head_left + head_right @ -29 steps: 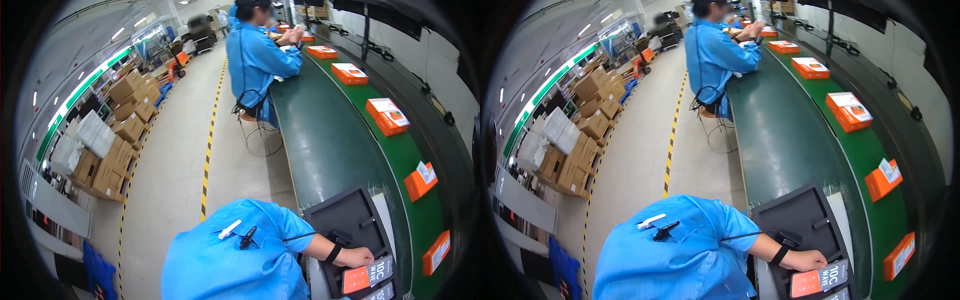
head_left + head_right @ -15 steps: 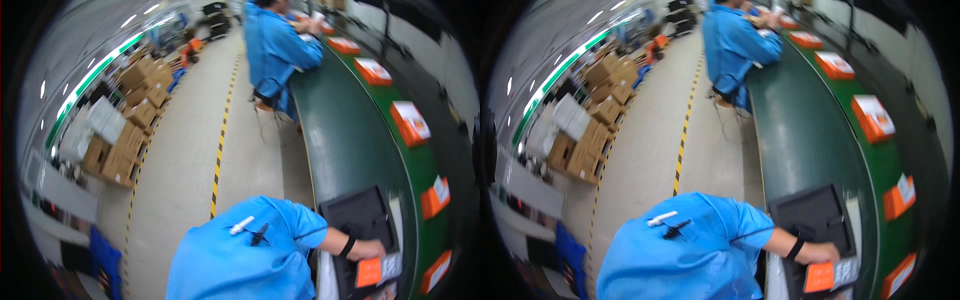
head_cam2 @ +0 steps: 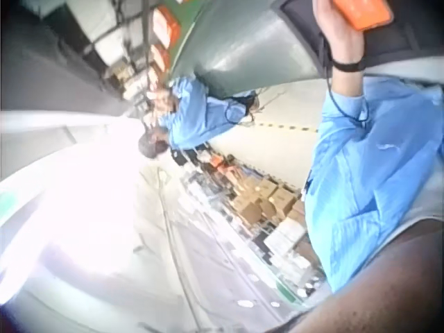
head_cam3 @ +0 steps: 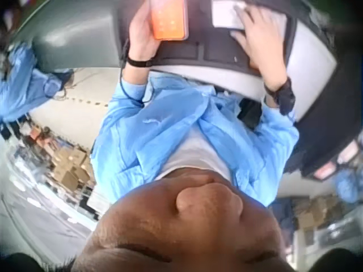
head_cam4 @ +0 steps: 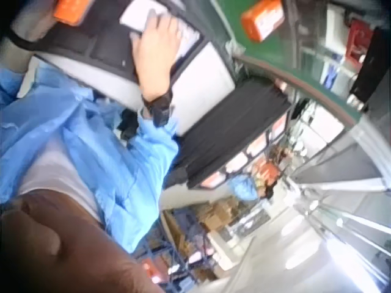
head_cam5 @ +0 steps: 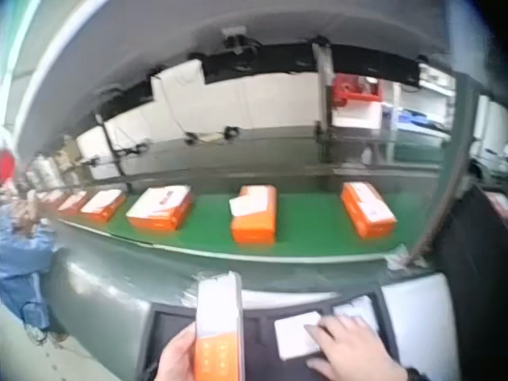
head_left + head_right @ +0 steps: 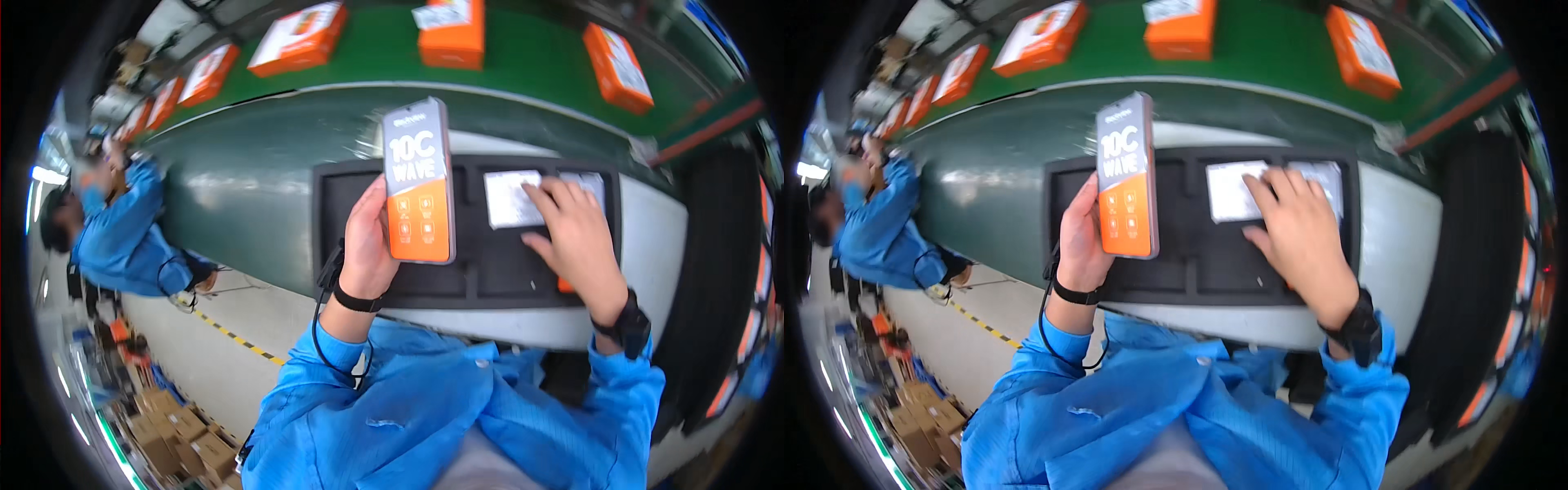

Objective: Packing and organizing mobile phones and components on a factory assembly line.

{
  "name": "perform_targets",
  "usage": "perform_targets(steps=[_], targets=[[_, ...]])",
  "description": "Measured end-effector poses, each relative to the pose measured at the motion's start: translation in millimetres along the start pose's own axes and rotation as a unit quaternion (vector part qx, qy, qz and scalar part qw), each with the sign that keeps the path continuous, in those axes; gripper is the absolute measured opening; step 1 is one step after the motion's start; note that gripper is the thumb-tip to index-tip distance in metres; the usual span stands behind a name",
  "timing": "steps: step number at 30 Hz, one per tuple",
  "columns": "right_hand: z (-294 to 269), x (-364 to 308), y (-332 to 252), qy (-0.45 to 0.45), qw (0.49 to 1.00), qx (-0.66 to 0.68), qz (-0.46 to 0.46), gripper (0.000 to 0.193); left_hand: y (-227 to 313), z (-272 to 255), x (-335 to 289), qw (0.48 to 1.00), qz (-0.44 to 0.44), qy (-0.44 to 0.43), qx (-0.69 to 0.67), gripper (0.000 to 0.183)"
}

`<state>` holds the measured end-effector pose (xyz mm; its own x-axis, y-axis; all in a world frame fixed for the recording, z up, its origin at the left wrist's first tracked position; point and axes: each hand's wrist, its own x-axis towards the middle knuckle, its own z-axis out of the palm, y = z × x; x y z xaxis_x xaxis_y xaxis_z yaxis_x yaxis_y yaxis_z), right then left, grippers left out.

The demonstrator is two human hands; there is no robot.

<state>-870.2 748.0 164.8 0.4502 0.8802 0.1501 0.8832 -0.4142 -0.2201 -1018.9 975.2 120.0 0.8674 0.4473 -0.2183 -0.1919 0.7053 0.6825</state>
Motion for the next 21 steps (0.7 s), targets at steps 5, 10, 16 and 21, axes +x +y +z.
perform_targets(steps=[5,10,16,21], targets=[[13.0,19.1,-0.1,-0.021,0.998,0.032,0.05,0.074,98.2,-7.5,50.5,0.974,0.093,0.013,0.205,0.041],[15.8,28.9,-2.3,-0.047,0.996,0.074,0.03,0.066,237.7,-63.0,173.5,0.856,0.283,0.124,0.415,0.033],[14.1,44.5,5.9,-0.096,0.984,0.15,0.017,0.068,349.2,-144.3,330.0,0.858,0.241,0.186,0.415,0.034],[18.8,52.2,4.4,-0.095,0.983,0.157,-0.005,0.06,355.3,-170.2,377.7,0.759,0.161,0.193,0.6,0.028]])
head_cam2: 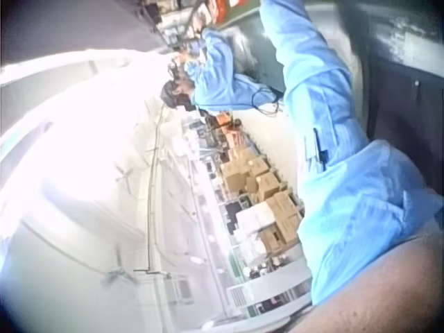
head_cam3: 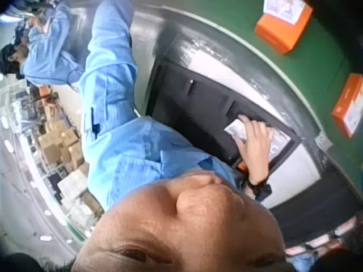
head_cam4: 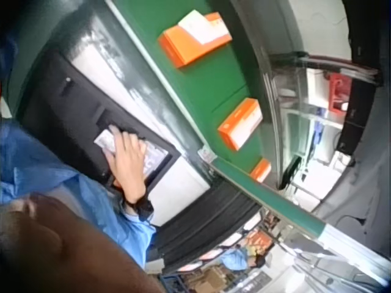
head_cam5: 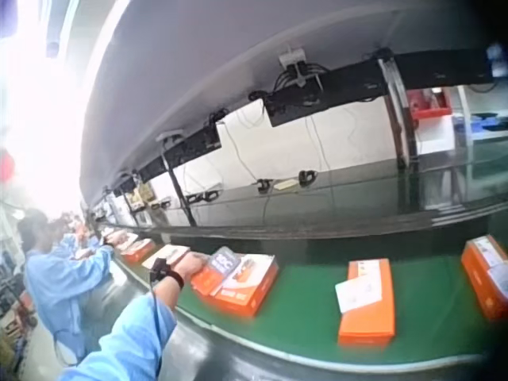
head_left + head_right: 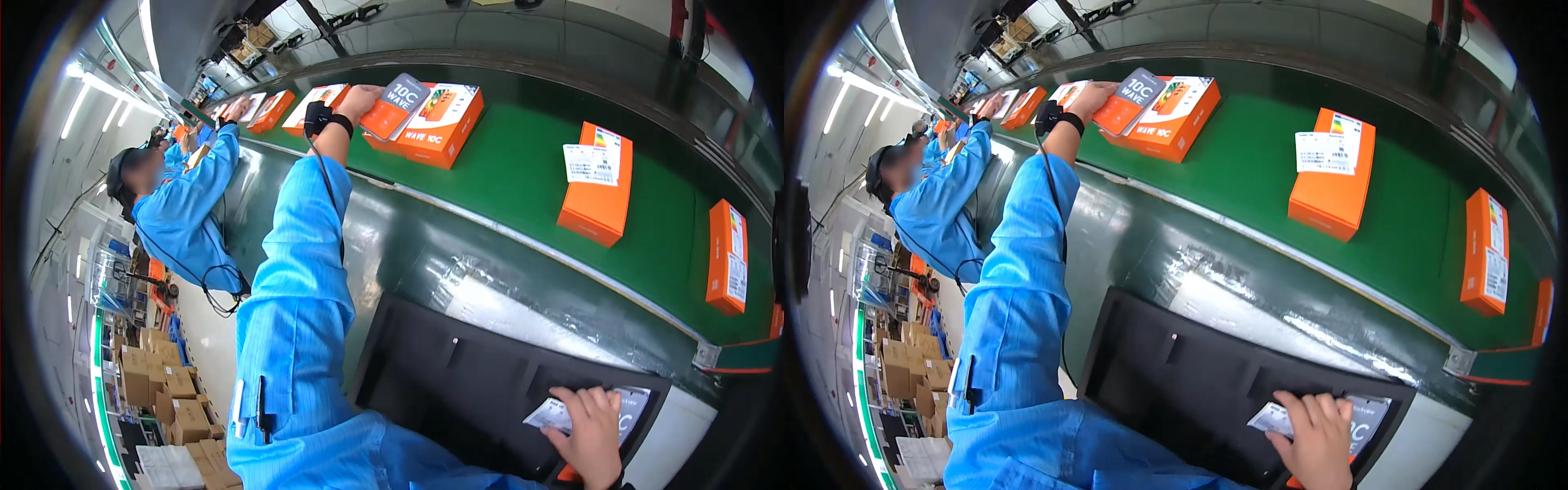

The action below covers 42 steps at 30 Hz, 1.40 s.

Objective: Packing and organizing mobile phones and components on a factory assembly line.

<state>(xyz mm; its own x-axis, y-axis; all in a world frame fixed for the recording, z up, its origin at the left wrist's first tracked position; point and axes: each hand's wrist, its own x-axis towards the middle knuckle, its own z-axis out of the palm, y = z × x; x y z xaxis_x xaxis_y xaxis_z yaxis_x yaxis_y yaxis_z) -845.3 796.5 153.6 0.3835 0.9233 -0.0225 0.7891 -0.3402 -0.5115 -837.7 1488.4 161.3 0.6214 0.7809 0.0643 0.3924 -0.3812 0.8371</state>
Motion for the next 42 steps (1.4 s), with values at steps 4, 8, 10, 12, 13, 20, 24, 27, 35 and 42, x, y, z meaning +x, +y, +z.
perform_targets(steps=[4,8,10,12,13,20,24,27,35,42], targets=[[-10.9,5.2,-4.0,-0.047,0.998,0.036,0.029,0.056,7.8,34.5,13.0,0.995,-0.006,-0.012,-0.099,0.026],[-9.1,9.5,-7.8,-0.043,0.998,0.049,0.01,0.054,-2.8,25.7,34.3,0.997,0.031,0.038,0.057,0.027],[-6.3,11.1,-12.7,-0.052,0.997,0.048,0.02,0.054,-6.5,32.7,29.5,0.972,0.034,0.102,0.21,0.04],[-3.6,16.2,-16.4,-0.038,0.998,0.046,0.013,0.053,-6.8,52.3,9.0,0.919,0.166,0.156,0.321,0.045],[-4.7,17.7,-18.8,-0.04,0.998,0.043,0.015,0.053,1.7,63.7,-11.9,0.832,0.293,0.21,0.422,0.051],[-3.9,20.0,-33.1,-0.031,0.998,0.043,0.022,0.052,69.8,135.3,-144.5,0.924,0.187,-0.038,0.33,0.077],[11.4,20.5,-40.6,0.023,1.0,0.011,0.005,0.059,71.5,109.3,-131.5,0.918,0.313,0.021,0.245,0.071],[13.0,26.3,-42.9,0.025,1.0,0.01,0.002,0.059,79.0,56.9,-101.9,0.856,0.335,0.149,0.365,0.063],[10.6,44.4,-55.5,-0.001,0.999,0.035,-0.01,0.048,23.7,12.6,-61.8,0.881,0.216,0.045,0.417,0.068],[8.3,40.7,-65.5,-0.04,0.998,0.043,0.025,0.059,43.9,11.3,-43.6,0.909,0.236,-0.008,0.343,0.068]])
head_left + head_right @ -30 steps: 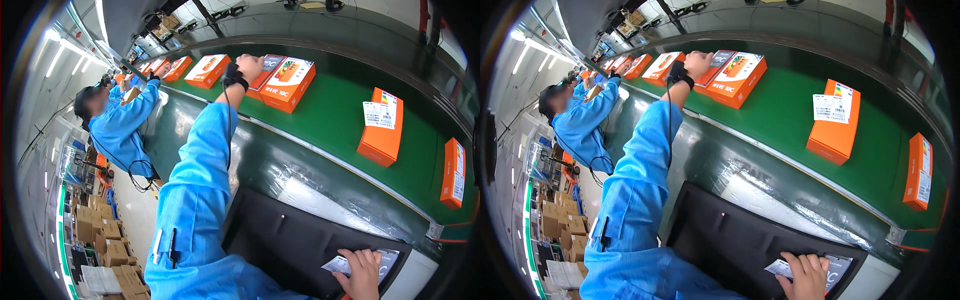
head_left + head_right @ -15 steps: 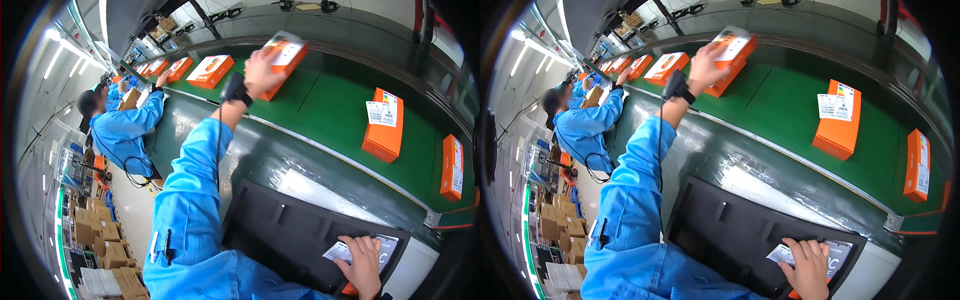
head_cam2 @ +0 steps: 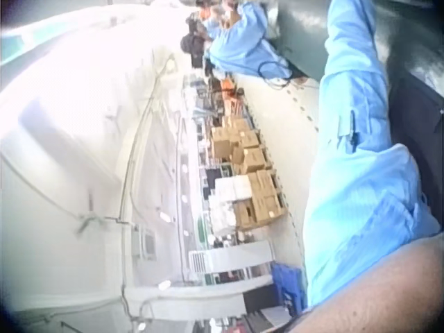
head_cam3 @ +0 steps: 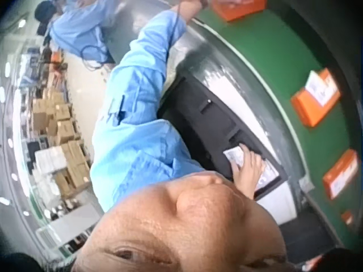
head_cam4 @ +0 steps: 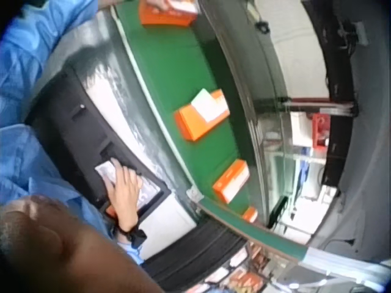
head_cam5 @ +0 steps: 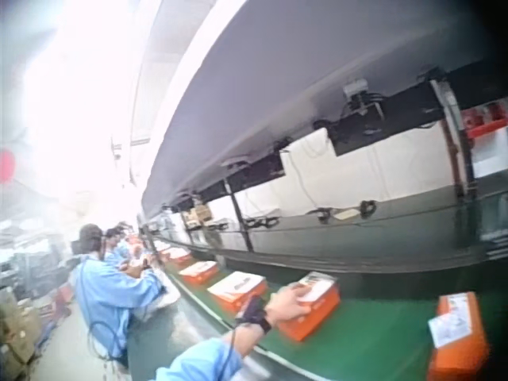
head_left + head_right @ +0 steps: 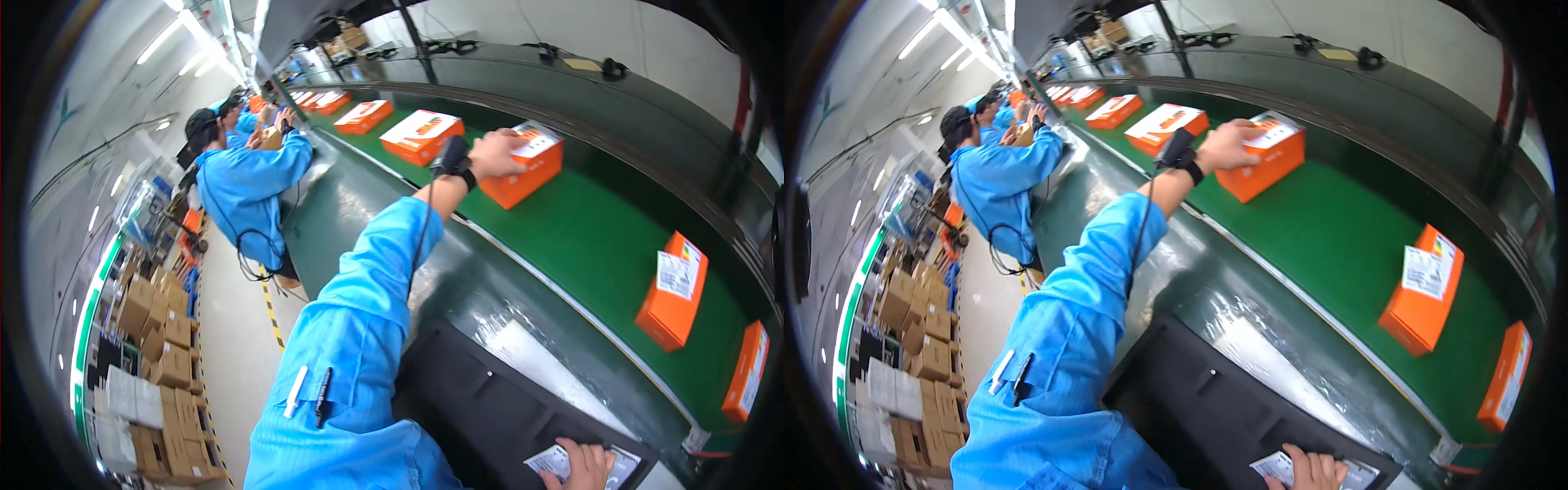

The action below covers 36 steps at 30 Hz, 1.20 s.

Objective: Packing and organizing mobile phones and components on a factory assembly line.

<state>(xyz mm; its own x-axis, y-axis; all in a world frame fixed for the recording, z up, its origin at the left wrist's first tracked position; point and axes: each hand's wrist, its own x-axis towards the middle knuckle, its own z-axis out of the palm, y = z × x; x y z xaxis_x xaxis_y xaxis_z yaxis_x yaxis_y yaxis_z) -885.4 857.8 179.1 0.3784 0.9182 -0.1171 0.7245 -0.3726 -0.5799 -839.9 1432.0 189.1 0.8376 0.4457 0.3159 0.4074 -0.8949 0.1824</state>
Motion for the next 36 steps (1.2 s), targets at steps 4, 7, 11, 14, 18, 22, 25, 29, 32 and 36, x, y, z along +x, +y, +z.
perform_targets(steps=[4,7,11,14,18,22,25,29,32,36], targets=[[4.9,6.5,-8.8,-0.026,1.0,0.0,-0.008,0.061,-19.8,-2.4,-6.1,0.998,-0.022,-0.052,-0.013,0.069],[5.6,9.6,-14.8,-0.033,0.999,0.011,-0.01,0.061,-18.1,11.7,-8.4,0.998,-0.035,-0.046,-0.025,0.071],[3.6,11.6,-21.4,-0.041,0.999,0.001,0.017,0.06,-12.3,31.2,-24.6,0.996,-0.061,-0.054,-0.038,0.078],[5.3,15.4,-28.1,-0.007,1.0,-0.014,-0.004,0.055,-7.5,36.6,-32.5,0.996,-0.07,-0.054,-0.017,0.08],[12.0,16.9,-28.7,0.013,0.998,-0.065,-0.008,0.046,-3.7,27.7,-19.9,0.973,-0.094,-0.062,-0.2,0.071],[19.9,24.0,-26.5,0.04,0.989,-0.122,-0.079,0.043,-48.5,5.9,-24.2,0.657,-0.261,-0.023,-0.707,0.04],[38.0,20.1,-13.7,0.12,0.991,-0.009,-0.059,0.036,-26.9,0.7,-33.0,0.776,-0.328,0.225,-0.491,0.031],[42.3,29.4,-24.1,0.229,0.968,0.098,-0.022,0.019,97.2,-37.0,-151.6,0.759,0.01,-0.093,-0.645,0.026],[48.2,37.6,-32.0,0.269,0.949,0.167,-0.011,0.015,180.2,-47.5,-253.8,0.781,0.149,-0.286,-0.535,0.027],[42.4,28.9,-23.4,0.281,0.937,0.205,-0.016,0.023,231.5,-34.0,-278.8,0.835,0.146,-0.316,-0.426,0.019]])
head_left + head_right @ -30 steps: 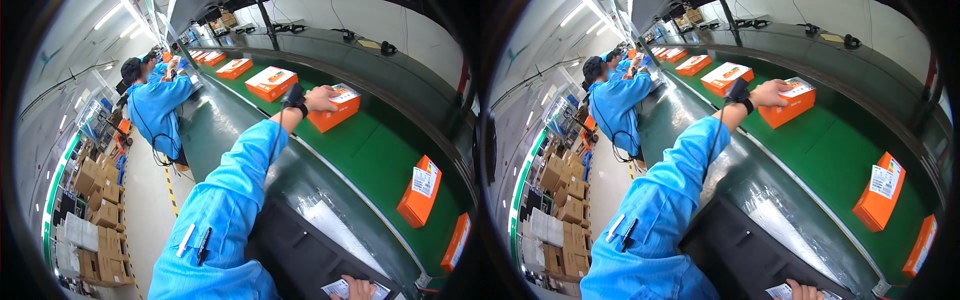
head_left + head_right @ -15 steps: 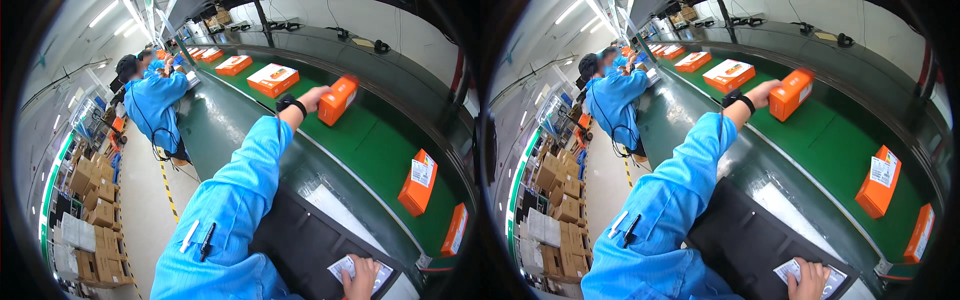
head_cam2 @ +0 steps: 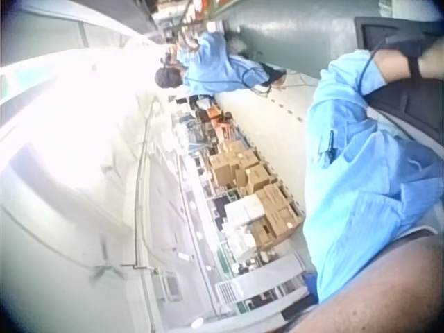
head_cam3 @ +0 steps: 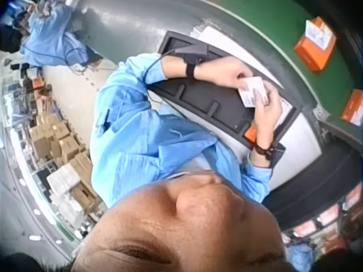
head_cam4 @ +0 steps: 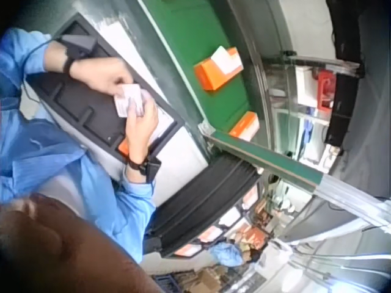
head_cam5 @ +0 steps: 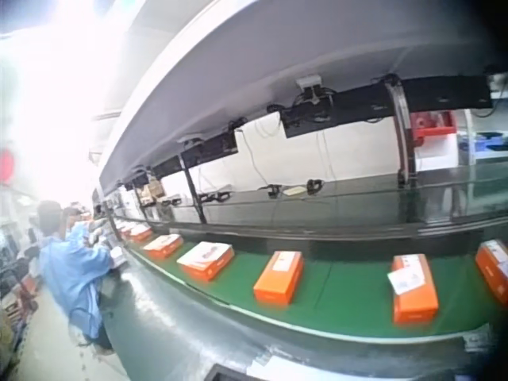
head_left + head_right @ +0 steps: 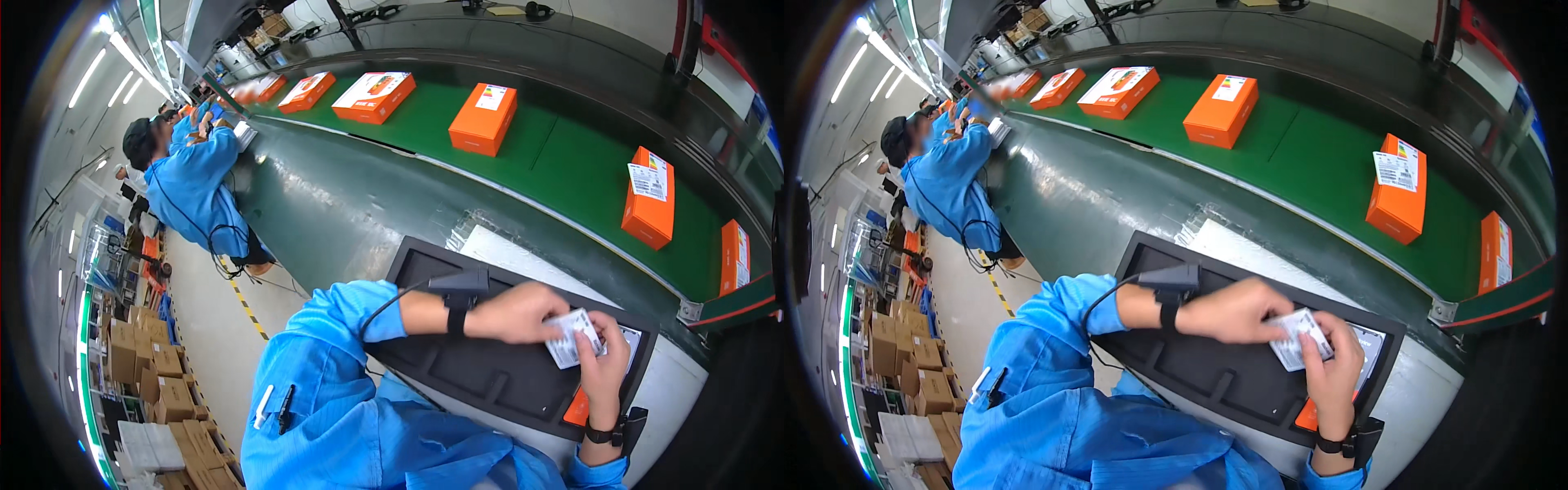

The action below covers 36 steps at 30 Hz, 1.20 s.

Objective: Packing and organizing mobile phones and components on a factory assembly line.

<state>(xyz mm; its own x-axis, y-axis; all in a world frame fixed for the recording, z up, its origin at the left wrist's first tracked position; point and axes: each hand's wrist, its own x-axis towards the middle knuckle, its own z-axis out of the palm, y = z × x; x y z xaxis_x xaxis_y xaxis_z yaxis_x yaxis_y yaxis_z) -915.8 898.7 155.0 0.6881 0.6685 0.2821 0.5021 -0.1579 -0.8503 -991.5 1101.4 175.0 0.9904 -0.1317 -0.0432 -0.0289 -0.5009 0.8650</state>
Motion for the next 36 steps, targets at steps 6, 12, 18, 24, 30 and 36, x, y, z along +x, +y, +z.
perform_targets(steps=[6,12,18,24,30,36], targets=[[18.0,18.2,-12.5,-0.01,1.0,-0.006,0.025,0.054,-95.6,-141.1,28.1,0.922,-0.091,0.351,-0.139,0.016],[23.5,10.3,19.4,-0.03,0.997,0.057,0.035,0.057,-164.2,-236.1,52.1,0.737,-0.231,0.45,0.448,0.02],[23.7,20.4,-22.2,0.027,0.997,0.072,-0.015,0.032,-79.7,-76.4,35.3,0.811,0.155,0.563,0.029,0.018],[-5.8,45.7,9.1,0.163,0.982,0.063,-0.064,0.032,-32.9,78.6,-23.0,0.956,0.018,0.155,-0.249,0.027],[-49.8,53.8,-23.8,0.214,0.974,0.059,-0.049,0.034,21.6,62.7,-50.4,0.856,-0.089,0.09,-0.501,0.056],[-96.0,65.8,-41.2,0.248,0.963,0.033,-0.102,0.026,19.8,77.4,-37.8,0.789,-0.081,0.098,-0.602,0.04]])
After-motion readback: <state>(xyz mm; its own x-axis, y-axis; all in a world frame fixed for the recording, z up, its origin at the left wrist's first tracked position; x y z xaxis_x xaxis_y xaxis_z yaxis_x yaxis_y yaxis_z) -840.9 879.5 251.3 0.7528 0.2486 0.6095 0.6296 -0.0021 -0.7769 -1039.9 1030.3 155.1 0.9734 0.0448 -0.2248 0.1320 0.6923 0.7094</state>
